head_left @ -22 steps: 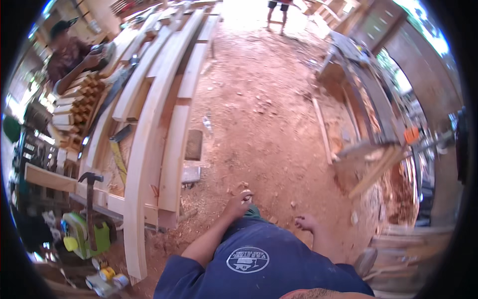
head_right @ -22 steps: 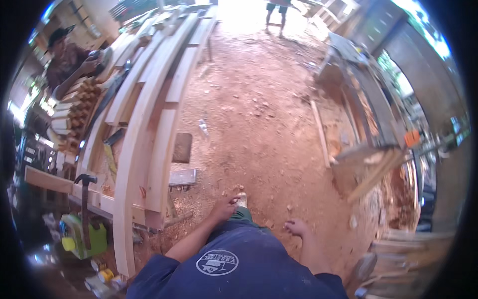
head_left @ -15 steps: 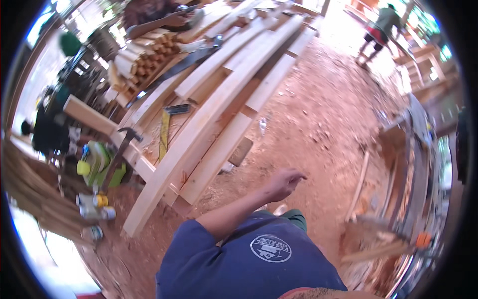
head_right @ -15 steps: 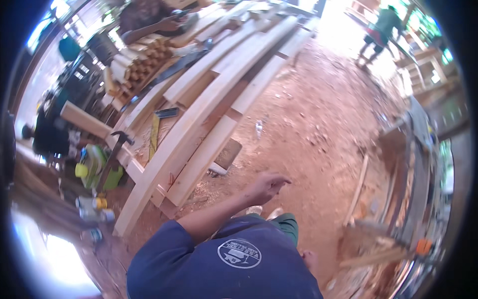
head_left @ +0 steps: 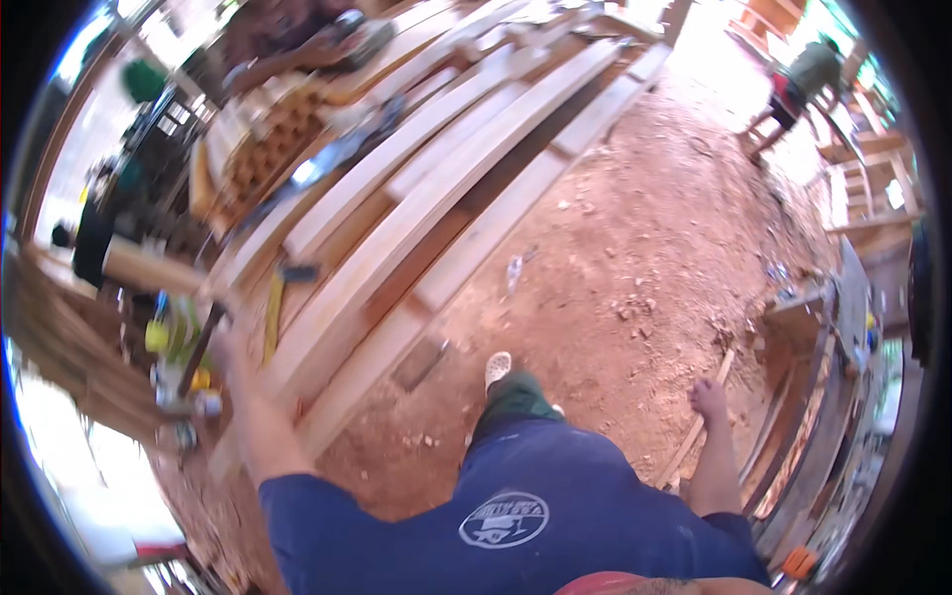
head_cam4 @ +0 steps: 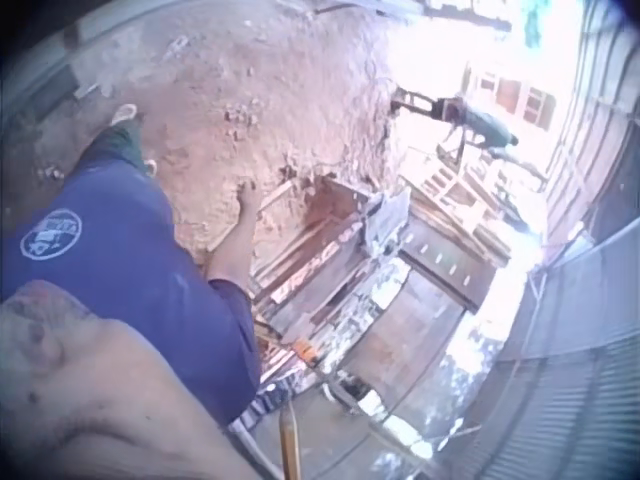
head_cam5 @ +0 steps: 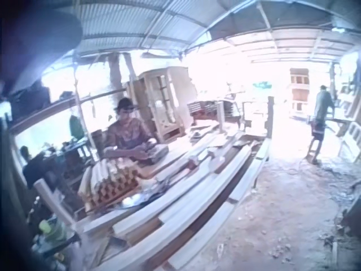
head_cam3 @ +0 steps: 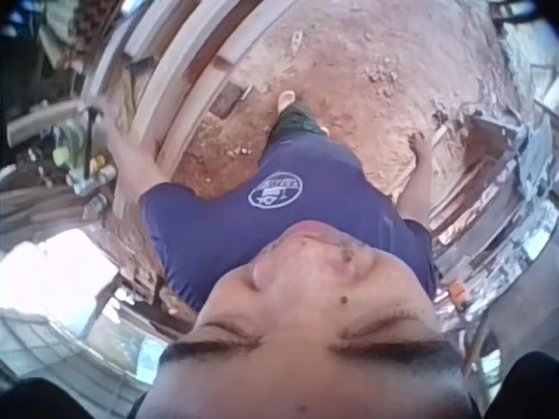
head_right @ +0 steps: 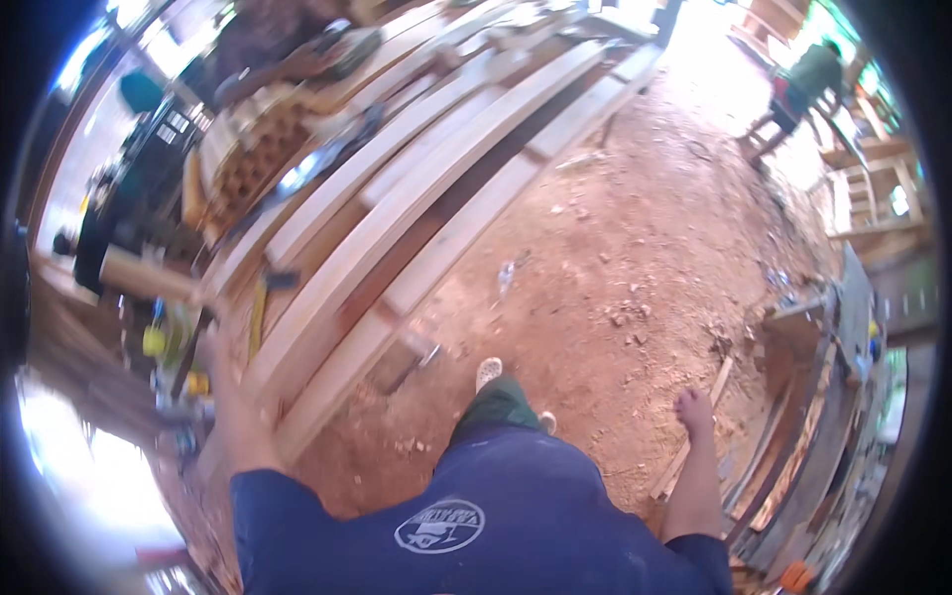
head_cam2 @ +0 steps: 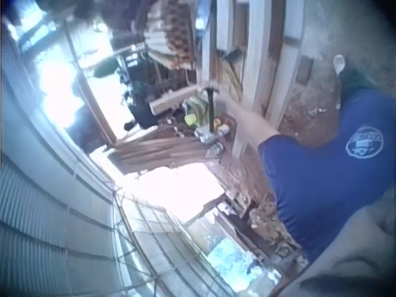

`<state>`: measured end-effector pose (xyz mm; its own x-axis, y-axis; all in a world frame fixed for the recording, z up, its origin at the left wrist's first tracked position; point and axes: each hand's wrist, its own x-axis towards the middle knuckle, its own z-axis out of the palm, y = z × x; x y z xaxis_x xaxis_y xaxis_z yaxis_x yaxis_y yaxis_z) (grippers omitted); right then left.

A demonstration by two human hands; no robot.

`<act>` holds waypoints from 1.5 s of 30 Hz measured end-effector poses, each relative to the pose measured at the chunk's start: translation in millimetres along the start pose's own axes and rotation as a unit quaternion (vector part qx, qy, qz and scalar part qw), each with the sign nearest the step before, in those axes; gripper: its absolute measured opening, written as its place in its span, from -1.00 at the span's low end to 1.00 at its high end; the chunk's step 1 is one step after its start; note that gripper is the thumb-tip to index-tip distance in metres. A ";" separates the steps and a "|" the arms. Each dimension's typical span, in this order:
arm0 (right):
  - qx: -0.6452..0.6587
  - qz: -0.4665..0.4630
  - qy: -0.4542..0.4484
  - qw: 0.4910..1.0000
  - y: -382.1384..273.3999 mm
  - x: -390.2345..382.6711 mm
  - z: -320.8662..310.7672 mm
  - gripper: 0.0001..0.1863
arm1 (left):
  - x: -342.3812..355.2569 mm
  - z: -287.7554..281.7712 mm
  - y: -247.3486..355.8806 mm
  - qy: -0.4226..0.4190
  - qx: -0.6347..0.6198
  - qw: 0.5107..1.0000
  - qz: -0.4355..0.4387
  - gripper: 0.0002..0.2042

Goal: The person constructs a wooden frame by hammering a nail into a joint, checking the alignment, and then sanding the wood surfaces with a piece of sandpaper.

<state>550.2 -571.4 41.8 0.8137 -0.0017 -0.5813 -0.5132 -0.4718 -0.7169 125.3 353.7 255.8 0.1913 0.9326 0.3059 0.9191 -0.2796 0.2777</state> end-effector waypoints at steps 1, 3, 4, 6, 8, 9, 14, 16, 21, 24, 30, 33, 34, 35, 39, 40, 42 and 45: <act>-0.014 -0.003 0.066 0.998 -28.2 -5.5 -27.0 -0.78 | -22.3 35.3 63.8 -0.056 0.033 0.992 -0.105 -0.38; -0.043 -0.049 0.062 0.996 -47.8 26.7 -37.1 -0.76 | -10.0 48.5 57.3 -0.060 0.092 0.987 -0.116 -0.27; -0.019 -0.044 0.071 0.996 -58.6 42.0 -25.8 -0.76 | 12.8 45.4 46.1 -0.076 0.189 0.969 -0.141 -0.24; -0.071 -0.017 0.085 0.994 -67.6 36.7 -10.1 -0.72 | 16.8 52.1 70.7 -0.083 0.231 0.957 -0.154 -0.27; -0.129 0.041 0.041 0.990 -72.5 25.3 14.1 -0.71 | 28.1 65.5 74.5 -0.072 0.251 0.952 -0.158 -0.29; -0.194 0.076 -0.016 0.978 -75.9 29.0 24.9 -0.70 | 31.6 69.4 77.9 -0.061 0.250 0.952 -0.165 -0.31; -0.174 0.279 -0.130 0.935 -64.2 30.4 49.5 -0.66 | 49.3 55.7 135.7 0.025 0.209 0.966 -0.149 -0.37; -0.177 0.295 -0.123 0.931 -61.4 48.9 32.4 -0.67 | 46.5 41.6 177.9 0.066 0.179 0.973 -0.127 -0.40; -0.227 0.240 -0.112 0.937 -82.7 177.3 -15.9 -0.68 | 6.8 -52.3 333.8 0.163 0.087 0.982 -0.036 -0.46; -0.382 0.040 -0.100 0.918 -163.4 259.1 -26.0 -0.60 | -46.1 -115.6 446.6 0.196 0.029 0.980 0.032 -0.49; -0.245 -0.206 -0.138 0.937 -369.9 339.2 -66.0 -0.53 | -150.6 -179.5 677.4 0.137 -0.103 0.973 0.152 -0.55; -0.200 -0.417 -0.202 0.863 -477.6 321.6 -84.9 -0.49 | -192.1 -183.3 762.6 0.086 -0.155 0.974 0.144 -0.54; -0.197 -0.447 -0.240 0.839 -519.7 298.9 -100.4 -0.39 | -204.4 -180.3 783.7 0.071 -0.170 0.975 0.125 -0.49; -0.178 -0.534 -0.201 0.802 -542.0 284.4 -110.2 -0.33 | -207.9 -172.2 800.6 -0.004 -0.207 0.964 0.165 -0.47; -0.101 -0.665 -0.123 0.730 -589.0 278.5 -160.5 -0.19 | -246.9 -73.3 923.4 -0.256 -0.323 0.844 0.342 -0.55; -0.111 -0.654 -0.111 0.740 -582.7 298.4 -169.6 -0.19 | -275.6 -40.2 988.0 -0.357 -0.373 0.786 0.340 -0.56; -0.132 -0.638 -0.071 0.755 -565.2 343.2 -182.1 -0.29 | -322.2 19.5 1072.7 -0.508 -0.415 0.683 0.321 -0.56; -0.059 -0.361 -0.299 0.881 -535.7 401.2 -205.1 -0.59 | -357.4 96.6 1137.0 -0.640 -0.408 0.605 0.241 -0.63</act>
<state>1207.6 -500.2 271.6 0.6083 0.7854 -0.1145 0.1396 -0.2478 -0.9587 1135.3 -275.4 374.3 0.9595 -0.0354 -0.2794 0.2733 -0.1218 0.9542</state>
